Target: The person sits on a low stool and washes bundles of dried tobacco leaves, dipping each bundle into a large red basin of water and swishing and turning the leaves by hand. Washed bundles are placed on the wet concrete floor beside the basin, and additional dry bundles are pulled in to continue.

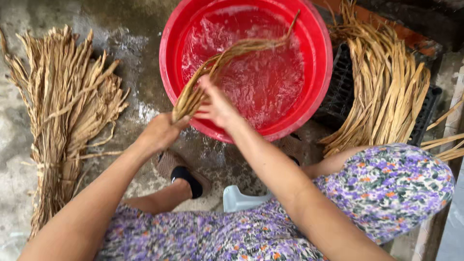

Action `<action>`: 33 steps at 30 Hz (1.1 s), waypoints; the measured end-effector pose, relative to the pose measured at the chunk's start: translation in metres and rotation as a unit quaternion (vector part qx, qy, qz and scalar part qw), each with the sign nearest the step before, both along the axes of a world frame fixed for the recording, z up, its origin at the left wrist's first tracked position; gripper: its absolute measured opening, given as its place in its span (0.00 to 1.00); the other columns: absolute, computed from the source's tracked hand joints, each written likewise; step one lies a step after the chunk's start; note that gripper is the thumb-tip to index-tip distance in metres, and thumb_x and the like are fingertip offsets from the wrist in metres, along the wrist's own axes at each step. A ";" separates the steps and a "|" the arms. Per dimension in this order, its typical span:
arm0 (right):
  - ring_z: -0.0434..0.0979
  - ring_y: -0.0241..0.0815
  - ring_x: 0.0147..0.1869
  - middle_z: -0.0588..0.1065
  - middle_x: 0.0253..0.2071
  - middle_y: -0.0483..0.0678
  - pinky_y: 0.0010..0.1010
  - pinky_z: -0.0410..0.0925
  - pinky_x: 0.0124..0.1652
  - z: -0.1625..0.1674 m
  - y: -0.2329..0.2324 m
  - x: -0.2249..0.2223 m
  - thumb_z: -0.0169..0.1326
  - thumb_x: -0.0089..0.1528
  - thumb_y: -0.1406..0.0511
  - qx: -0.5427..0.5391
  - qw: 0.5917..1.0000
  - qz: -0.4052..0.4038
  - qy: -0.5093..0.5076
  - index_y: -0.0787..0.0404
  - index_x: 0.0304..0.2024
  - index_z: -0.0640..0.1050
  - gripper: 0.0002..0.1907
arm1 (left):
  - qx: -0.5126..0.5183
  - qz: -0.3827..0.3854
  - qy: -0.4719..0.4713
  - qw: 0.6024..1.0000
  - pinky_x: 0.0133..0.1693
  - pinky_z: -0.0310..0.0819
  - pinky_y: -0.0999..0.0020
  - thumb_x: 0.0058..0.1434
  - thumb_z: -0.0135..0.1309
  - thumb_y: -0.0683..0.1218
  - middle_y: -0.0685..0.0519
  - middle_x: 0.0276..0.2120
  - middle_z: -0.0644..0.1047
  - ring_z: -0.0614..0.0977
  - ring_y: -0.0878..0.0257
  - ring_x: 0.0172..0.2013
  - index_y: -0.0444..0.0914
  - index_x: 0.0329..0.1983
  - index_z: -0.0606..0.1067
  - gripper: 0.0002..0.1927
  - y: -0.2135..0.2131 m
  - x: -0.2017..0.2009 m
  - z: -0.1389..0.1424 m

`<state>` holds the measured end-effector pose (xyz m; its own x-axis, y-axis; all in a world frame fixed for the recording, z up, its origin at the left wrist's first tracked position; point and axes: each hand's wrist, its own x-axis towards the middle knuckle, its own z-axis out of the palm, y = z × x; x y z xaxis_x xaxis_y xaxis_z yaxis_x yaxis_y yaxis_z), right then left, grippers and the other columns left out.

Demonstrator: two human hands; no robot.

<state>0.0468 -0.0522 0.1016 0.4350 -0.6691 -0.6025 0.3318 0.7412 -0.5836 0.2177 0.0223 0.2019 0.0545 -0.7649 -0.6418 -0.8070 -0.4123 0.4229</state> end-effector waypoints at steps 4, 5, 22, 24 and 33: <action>0.77 0.43 0.30 0.77 0.35 0.55 0.30 0.75 0.29 -0.022 0.005 0.012 0.57 0.63 0.65 0.022 0.998 -0.066 0.001 0.65 0.58 0.66 0.24 | -0.002 -0.129 -0.001 0.992 0.49 0.76 0.46 0.69 0.47 0.57 0.34 0.39 0.81 0.83 0.40 0.44 0.37 0.47 0.77 0.20 0.023 -0.050 -0.017; 0.74 0.39 0.22 0.78 0.30 0.50 0.26 0.73 0.22 -0.033 -0.005 0.002 0.55 0.62 0.66 0.066 0.993 -0.089 0.038 0.62 0.56 0.70 0.19 | 0.005 -0.152 0.003 0.988 0.50 0.74 0.45 0.67 0.48 0.57 0.35 0.39 0.81 0.82 0.40 0.44 0.37 0.46 0.78 0.19 0.032 -0.062 -0.009; 0.56 0.31 0.14 0.58 0.19 0.42 0.22 0.54 0.11 -0.075 -0.084 -0.102 0.45 0.52 0.24 -0.035 0.955 -0.295 0.024 0.49 0.73 0.51 0.59 | 0.121 0.002 -0.050 0.991 0.34 0.79 0.58 0.69 0.40 0.64 0.48 0.25 0.77 0.78 0.62 0.25 0.41 0.46 0.78 0.26 -0.013 0.024 0.072; 0.84 0.43 0.33 0.73 0.44 0.55 0.38 0.80 0.28 -0.060 -0.045 -0.031 0.48 0.52 0.31 0.047 0.976 -0.202 0.071 0.57 0.75 0.51 0.60 | 0.117 0.009 -0.025 0.993 0.38 0.79 0.51 0.72 0.43 0.64 0.44 0.28 0.77 0.78 0.56 0.28 0.33 0.44 0.80 0.30 -0.021 0.015 0.037; 0.78 0.40 0.27 0.76 0.36 0.50 0.23 0.75 0.26 -0.109 -0.082 -0.071 0.53 0.59 0.73 0.081 0.969 -0.216 0.093 0.62 0.48 0.74 0.14 | 0.135 -0.228 -0.004 0.964 0.49 0.76 0.50 0.69 0.43 0.61 0.40 0.36 0.82 0.84 0.47 0.41 0.42 0.52 0.77 0.23 0.032 -0.044 0.057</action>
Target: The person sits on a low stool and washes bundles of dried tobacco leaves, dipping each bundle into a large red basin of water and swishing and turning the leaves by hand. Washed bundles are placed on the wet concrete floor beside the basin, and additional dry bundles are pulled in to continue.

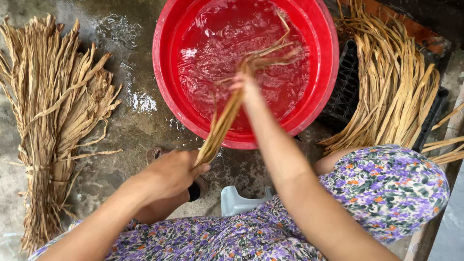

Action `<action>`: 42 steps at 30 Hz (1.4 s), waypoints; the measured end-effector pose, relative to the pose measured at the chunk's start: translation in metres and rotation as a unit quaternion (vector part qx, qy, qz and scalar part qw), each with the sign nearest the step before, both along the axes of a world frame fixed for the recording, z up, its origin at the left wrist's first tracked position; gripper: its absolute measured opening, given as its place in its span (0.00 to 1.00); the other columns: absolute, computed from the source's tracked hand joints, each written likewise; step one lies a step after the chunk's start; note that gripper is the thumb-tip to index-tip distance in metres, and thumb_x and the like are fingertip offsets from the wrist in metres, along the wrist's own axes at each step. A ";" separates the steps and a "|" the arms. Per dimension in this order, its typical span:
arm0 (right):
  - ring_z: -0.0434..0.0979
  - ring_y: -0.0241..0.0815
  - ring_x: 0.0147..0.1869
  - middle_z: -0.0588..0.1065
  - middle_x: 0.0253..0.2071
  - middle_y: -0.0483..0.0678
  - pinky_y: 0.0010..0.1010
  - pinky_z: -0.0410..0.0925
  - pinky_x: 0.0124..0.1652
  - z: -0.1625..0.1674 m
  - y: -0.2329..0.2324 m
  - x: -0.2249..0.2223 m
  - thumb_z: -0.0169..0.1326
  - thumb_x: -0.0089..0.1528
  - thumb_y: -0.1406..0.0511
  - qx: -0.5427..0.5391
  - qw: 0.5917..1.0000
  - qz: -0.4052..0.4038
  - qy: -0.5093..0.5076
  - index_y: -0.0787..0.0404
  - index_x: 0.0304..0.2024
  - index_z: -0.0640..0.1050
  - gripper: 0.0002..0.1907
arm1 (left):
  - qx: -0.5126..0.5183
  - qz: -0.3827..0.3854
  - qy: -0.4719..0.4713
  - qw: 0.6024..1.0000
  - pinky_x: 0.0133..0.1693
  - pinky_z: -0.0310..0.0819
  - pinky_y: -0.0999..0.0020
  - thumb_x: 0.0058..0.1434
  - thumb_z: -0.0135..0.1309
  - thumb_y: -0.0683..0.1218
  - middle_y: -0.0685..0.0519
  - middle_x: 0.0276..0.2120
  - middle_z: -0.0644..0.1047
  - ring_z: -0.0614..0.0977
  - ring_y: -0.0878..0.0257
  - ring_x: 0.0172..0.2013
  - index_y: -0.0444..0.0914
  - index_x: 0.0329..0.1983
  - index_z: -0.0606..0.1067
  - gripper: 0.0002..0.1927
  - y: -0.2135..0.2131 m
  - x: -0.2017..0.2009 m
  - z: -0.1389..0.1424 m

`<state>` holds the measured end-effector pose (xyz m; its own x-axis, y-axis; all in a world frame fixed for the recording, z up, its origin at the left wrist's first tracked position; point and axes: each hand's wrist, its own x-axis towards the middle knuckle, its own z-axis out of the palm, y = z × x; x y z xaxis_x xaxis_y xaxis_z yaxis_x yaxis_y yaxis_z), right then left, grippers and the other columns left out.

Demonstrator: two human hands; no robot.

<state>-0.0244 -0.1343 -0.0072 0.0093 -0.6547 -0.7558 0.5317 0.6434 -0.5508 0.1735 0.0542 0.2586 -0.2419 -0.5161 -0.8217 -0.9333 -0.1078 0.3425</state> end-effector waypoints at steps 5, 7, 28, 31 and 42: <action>0.72 0.39 0.30 0.73 0.47 0.54 0.27 0.72 0.30 -0.020 -0.058 -0.131 0.48 0.64 0.59 -0.012 0.988 -0.149 0.035 0.62 0.55 0.70 0.20 | 0.049 0.078 -0.052 0.994 0.34 0.81 0.62 0.69 0.42 0.61 0.49 0.24 0.80 0.81 0.58 0.25 0.45 0.49 0.82 0.23 -0.009 0.070 0.072; 0.75 0.42 0.36 0.70 0.53 0.55 0.32 0.73 0.35 -0.015 -0.066 -0.162 0.45 0.64 0.52 -0.049 0.979 -0.199 0.021 0.59 0.61 0.65 0.28 | 0.055 0.158 -0.097 0.981 0.32 0.81 0.61 0.70 0.45 0.60 0.48 0.26 0.78 0.78 0.58 0.25 0.47 0.54 0.79 0.20 -0.021 0.082 0.076; 0.63 0.50 0.74 0.65 0.70 0.53 0.52 0.58 0.69 -0.042 -0.019 -0.075 0.59 0.62 0.56 0.043 0.943 0.129 0.305 0.55 0.72 0.58 0.39 | -0.061 0.153 -0.111 0.980 0.60 0.70 0.48 0.69 0.45 0.47 0.38 0.65 0.68 0.72 0.43 0.63 0.40 0.65 0.68 0.22 -0.164 -0.050 -0.321; 0.65 0.50 0.74 0.68 0.69 0.54 0.52 0.58 0.69 -0.053 -0.013 -0.078 0.60 0.62 0.54 0.028 0.927 -0.005 0.374 0.58 0.69 0.63 0.37 | -0.039 0.180 -0.094 0.979 0.60 0.72 0.49 0.71 0.43 0.49 0.40 0.66 0.69 0.74 0.45 0.64 0.37 0.65 0.69 0.22 -0.165 -0.050 -0.322; 0.80 0.43 0.34 0.79 0.39 0.60 0.34 0.78 0.34 -0.015 0.009 -0.004 0.60 0.59 0.71 -0.035 0.974 0.216 0.049 0.69 0.48 0.77 0.15 | -0.122 0.053 -0.012 0.991 0.55 0.72 0.47 0.71 0.41 0.51 0.36 0.53 0.76 0.79 0.42 0.54 0.34 0.55 0.69 0.18 -0.098 -0.099 -0.192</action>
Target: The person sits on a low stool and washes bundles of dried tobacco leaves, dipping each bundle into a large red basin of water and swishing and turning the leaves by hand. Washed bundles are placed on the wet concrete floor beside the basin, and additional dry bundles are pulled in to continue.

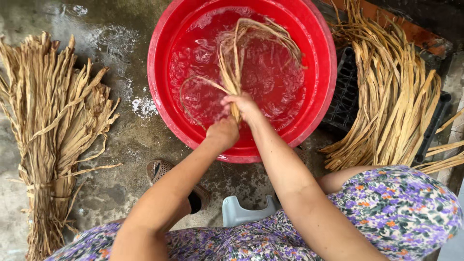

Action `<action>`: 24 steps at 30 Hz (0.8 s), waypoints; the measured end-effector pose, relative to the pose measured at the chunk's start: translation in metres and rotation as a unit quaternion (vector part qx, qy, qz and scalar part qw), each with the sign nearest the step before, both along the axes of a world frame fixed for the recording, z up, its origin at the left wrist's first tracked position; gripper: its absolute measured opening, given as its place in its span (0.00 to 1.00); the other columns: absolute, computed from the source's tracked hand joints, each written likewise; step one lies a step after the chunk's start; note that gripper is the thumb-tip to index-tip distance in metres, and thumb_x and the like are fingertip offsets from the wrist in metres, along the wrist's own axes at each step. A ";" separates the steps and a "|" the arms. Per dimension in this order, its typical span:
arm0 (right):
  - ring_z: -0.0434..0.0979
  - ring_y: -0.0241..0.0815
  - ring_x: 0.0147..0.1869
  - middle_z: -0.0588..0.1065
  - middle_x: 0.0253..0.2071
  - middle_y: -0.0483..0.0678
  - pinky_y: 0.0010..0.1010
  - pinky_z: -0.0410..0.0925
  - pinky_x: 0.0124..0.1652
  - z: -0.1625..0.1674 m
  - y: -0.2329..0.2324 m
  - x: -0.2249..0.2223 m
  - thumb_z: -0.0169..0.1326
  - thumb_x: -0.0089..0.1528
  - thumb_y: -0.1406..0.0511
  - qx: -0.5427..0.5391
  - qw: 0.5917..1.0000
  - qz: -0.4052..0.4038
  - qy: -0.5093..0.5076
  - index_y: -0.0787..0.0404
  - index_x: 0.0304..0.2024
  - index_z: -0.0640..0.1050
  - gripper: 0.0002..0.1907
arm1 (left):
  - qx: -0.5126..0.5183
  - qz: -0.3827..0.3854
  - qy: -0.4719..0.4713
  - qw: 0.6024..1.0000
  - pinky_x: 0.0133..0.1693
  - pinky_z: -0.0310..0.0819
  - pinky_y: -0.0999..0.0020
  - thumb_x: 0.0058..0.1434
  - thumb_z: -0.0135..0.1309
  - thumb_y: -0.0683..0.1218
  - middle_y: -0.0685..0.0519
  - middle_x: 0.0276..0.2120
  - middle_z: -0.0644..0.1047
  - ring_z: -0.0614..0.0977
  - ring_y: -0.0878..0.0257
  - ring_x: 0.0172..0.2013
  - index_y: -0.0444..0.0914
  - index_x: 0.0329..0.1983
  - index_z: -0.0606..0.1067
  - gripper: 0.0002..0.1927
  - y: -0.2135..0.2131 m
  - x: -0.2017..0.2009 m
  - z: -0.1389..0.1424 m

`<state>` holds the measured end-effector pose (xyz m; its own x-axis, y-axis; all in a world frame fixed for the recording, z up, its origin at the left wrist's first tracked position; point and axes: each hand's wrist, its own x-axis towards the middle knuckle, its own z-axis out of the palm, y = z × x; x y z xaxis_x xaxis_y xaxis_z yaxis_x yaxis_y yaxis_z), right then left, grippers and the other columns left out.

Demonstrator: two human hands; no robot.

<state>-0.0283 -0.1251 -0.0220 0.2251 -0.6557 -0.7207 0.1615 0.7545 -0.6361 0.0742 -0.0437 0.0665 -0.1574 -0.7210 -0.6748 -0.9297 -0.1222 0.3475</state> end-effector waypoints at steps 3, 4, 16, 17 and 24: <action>0.70 0.35 0.18 0.71 0.26 0.49 0.22 0.70 0.18 0.007 -0.015 -0.024 0.52 0.66 0.69 0.060 0.994 -0.092 -0.018 0.68 0.46 0.75 0.08 | -0.001 -0.052 0.010 0.999 0.53 0.74 0.47 0.72 0.42 0.55 0.37 0.47 0.79 0.81 0.43 0.51 0.35 0.55 0.68 0.21 0.025 0.009 0.061; 0.68 0.34 0.18 0.71 0.26 0.48 0.22 0.69 0.18 0.006 -0.020 -0.033 0.51 0.67 0.69 0.058 0.988 -0.135 -0.053 0.69 0.46 0.74 0.08 | 0.005 -0.061 0.015 0.998 0.52 0.74 0.48 0.72 0.42 0.56 0.37 0.45 0.80 0.82 0.43 0.49 0.35 0.56 0.68 0.21 0.036 0.018 0.086; 0.73 0.43 0.32 0.69 0.37 0.50 0.39 0.75 0.30 0.090 -0.109 -0.134 0.38 0.63 0.44 -0.114 0.920 -0.317 -0.202 0.54 0.62 0.64 0.32 | 0.061 0.089 0.023 0.994 0.33 0.78 0.60 0.70 0.46 0.59 0.49 0.28 0.80 0.81 0.58 0.25 0.48 0.57 0.74 0.18 0.092 0.148 0.250; 0.75 0.45 0.37 0.69 0.43 0.53 0.40 0.77 0.32 0.107 -0.100 -0.126 0.38 0.60 0.39 -0.121 0.924 -0.330 -0.153 0.54 0.65 0.61 0.39 | 0.051 0.118 0.038 0.991 0.31 0.74 0.59 0.71 0.47 0.59 0.47 0.26 0.78 0.78 0.58 0.25 0.43 0.51 0.78 0.18 0.084 0.151 0.245; 0.76 0.48 0.57 0.63 0.67 0.62 0.43 0.76 0.42 0.113 0.037 0.052 0.44 0.61 0.35 -0.039 0.979 -0.072 -0.186 0.60 0.69 0.57 0.47 | 0.038 0.149 0.070 0.986 0.43 0.76 0.52 0.68 0.46 0.60 0.42 0.33 0.82 0.83 0.50 0.37 0.38 0.48 0.77 0.23 0.056 0.122 0.117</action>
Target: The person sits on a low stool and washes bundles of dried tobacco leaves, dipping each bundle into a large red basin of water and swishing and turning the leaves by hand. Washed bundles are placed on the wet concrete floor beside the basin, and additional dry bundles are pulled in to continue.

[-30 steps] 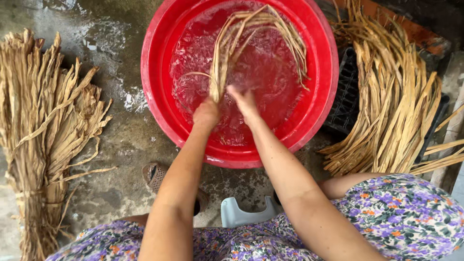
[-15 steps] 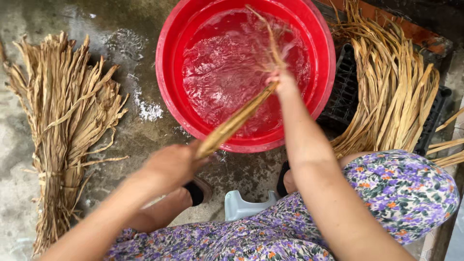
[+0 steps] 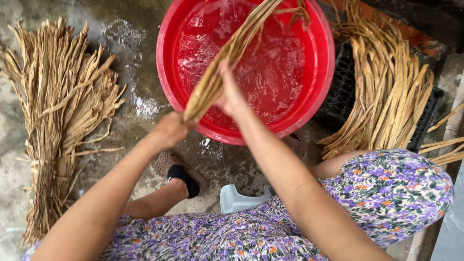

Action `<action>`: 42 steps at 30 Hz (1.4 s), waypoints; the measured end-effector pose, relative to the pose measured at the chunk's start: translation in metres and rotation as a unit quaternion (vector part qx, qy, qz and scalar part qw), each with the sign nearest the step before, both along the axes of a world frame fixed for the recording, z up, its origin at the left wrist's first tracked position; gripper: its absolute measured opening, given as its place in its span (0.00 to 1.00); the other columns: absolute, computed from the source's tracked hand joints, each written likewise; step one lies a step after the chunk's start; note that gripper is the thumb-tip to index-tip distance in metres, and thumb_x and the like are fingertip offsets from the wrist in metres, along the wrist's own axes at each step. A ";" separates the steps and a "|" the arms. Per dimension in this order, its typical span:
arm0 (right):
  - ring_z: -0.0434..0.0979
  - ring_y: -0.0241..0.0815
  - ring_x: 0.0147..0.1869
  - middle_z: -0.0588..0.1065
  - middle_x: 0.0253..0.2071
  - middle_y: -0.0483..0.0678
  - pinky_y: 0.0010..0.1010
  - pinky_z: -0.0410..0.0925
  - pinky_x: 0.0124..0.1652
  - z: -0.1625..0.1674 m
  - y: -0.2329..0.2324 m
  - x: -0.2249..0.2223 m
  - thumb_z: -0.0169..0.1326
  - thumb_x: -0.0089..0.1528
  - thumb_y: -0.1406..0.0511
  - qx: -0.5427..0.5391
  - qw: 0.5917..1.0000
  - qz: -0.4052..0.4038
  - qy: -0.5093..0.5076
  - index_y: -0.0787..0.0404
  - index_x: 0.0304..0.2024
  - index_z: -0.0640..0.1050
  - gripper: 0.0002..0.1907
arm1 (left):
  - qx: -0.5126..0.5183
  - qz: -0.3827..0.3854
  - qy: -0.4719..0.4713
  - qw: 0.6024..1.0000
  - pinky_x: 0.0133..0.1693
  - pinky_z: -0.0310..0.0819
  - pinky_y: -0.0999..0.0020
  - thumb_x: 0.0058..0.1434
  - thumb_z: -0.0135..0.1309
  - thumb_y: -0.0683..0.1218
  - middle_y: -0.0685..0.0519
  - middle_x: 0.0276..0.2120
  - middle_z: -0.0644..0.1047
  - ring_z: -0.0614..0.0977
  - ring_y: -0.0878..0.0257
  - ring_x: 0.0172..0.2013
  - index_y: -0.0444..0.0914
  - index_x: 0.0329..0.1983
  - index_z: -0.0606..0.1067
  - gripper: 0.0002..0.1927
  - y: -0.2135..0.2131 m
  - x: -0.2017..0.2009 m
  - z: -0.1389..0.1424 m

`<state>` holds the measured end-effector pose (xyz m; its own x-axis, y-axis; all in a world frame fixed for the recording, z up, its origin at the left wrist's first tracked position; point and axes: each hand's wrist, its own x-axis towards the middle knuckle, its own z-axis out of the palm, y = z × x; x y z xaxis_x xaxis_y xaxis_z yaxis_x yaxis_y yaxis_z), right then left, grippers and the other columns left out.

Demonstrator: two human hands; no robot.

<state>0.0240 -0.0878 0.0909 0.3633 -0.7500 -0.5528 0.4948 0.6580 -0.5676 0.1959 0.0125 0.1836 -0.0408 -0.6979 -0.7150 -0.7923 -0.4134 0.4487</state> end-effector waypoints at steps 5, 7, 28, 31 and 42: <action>0.75 0.36 0.24 0.75 0.28 0.46 0.28 0.75 0.25 -0.047 0.024 0.027 0.58 0.63 0.66 0.059 0.998 0.019 0.001 0.61 0.47 0.71 0.12 | -0.015 -0.120 -0.044 0.992 0.52 0.74 0.47 0.69 0.46 0.60 0.34 0.43 0.80 0.81 0.40 0.49 0.38 0.52 0.75 0.23 0.027 -0.015 -0.016; 0.67 0.32 0.20 0.70 0.26 0.43 0.22 0.65 0.18 -0.060 -0.013 0.012 0.55 0.63 0.68 0.113 0.991 -0.061 -0.045 0.61 0.44 0.72 0.08 | -0.012 -0.137 -0.037 0.990 0.52 0.73 0.46 0.68 0.46 0.60 0.36 0.42 0.81 0.81 0.41 0.48 0.40 0.53 0.75 0.23 0.032 -0.013 0.018; 0.74 0.50 0.60 0.76 0.58 0.56 0.34 0.73 0.47 -0.135 -0.015 -0.040 0.60 0.64 0.60 0.003 0.918 0.135 0.373 0.57 0.66 0.62 0.32 | 0.083 -0.036 -0.057 0.994 0.35 0.83 0.59 0.71 0.45 0.47 0.39 0.40 0.83 0.86 0.52 0.34 0.31 0.51 0.75 0.15 -0.102 -0.047 -0.131; 0.80 0.46 0.47 0.79 0.52 0.56 0.33 0.79 0.43 -0.141 -0.032 -0.070 0.59 0.63 0.61 0.080 0.941 0.091 0.315 0.59 0.64 0.65 0.29 | 0.033 -0.019 -0.095 0.995 0.52 0.75 0.52 0.67 0.47 0.44 0.39 0.54 0.78 0.81 0.48 0.53 0.35 0.54 0.76 0.15 -0.110 -0.068 -0.184; 0.79 0.45 0.47 0.76 0.52 0.53 0.37 0.76 0.41 -0.137 -0.029 -0.025 0.59 0.61 0.61 -0.017 0.942 0.086 0.324 0.59 0.59 0.71 0.25 | 0.016 0.025 0.002 1.000 0.55 0.79 0.56 0.69 0.45 0.52 0.39 0.52 0.83 0.86 0.49 0.52 0.34 0.53 0.79 0.21 -0.114 -0.095 -0.243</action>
